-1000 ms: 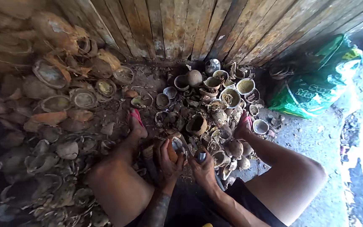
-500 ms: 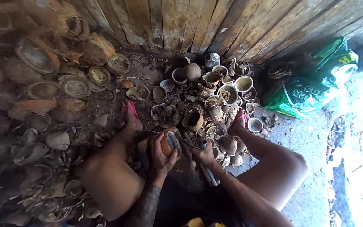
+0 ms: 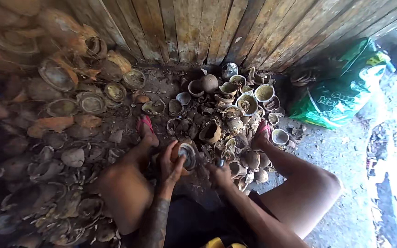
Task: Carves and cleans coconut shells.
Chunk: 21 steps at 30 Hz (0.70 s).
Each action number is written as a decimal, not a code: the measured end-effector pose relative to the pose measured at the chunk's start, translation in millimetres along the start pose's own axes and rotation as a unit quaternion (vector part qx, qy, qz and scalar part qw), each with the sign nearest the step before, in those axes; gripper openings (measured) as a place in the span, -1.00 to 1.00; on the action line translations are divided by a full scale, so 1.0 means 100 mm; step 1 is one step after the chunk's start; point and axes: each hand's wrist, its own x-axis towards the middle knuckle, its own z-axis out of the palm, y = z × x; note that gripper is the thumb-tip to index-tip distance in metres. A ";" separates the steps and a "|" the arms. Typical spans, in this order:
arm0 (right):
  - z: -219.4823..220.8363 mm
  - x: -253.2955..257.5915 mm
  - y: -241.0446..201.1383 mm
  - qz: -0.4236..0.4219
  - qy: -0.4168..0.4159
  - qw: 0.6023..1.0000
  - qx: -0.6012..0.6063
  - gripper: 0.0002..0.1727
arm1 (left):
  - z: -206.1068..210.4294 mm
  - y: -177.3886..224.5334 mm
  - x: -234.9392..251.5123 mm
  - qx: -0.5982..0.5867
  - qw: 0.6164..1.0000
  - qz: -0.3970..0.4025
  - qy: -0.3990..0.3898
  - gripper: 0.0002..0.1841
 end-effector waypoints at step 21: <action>0.35 -0.08 0.12 -0.232 0.052 0.966 -0.103 -0.77 | 0.00 -0.02 0.14 -0.002 0.998 -0.054 0.034 -0.41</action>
